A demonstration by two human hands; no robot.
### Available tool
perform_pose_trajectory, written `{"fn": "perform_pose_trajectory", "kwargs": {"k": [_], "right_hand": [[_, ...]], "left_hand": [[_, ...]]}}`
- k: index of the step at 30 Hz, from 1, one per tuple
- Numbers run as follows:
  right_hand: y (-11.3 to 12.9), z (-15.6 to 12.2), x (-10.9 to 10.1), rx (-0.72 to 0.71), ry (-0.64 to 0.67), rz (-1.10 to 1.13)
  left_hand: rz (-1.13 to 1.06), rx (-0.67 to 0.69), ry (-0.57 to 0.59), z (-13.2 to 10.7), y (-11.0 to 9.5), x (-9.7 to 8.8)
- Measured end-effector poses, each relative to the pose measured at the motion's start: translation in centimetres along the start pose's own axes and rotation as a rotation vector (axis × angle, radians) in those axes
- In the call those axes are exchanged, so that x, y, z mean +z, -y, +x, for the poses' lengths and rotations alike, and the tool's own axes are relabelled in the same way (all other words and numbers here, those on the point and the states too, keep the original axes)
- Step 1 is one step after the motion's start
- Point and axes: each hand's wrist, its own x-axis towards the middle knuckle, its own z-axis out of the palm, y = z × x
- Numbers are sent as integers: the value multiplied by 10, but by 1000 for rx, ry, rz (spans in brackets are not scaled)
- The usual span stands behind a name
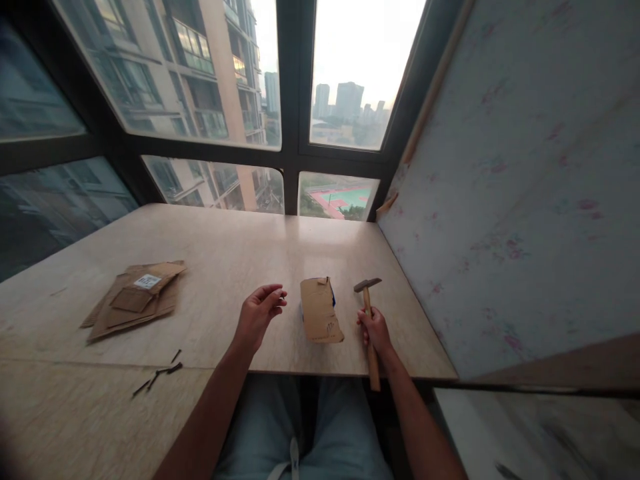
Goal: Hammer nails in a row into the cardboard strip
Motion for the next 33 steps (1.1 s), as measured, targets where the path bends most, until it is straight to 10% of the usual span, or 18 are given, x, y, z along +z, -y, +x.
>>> {"fn": "perform_pose_trajectory", "kwargs": {"k": [17,33], "right_hand": [[2,0,0,-23,-46,35],[-2,2,-3,-60,-57,68]], "left_hand": [[641,452,370,109,38,58],[772,525,417,121,59,60]]}}
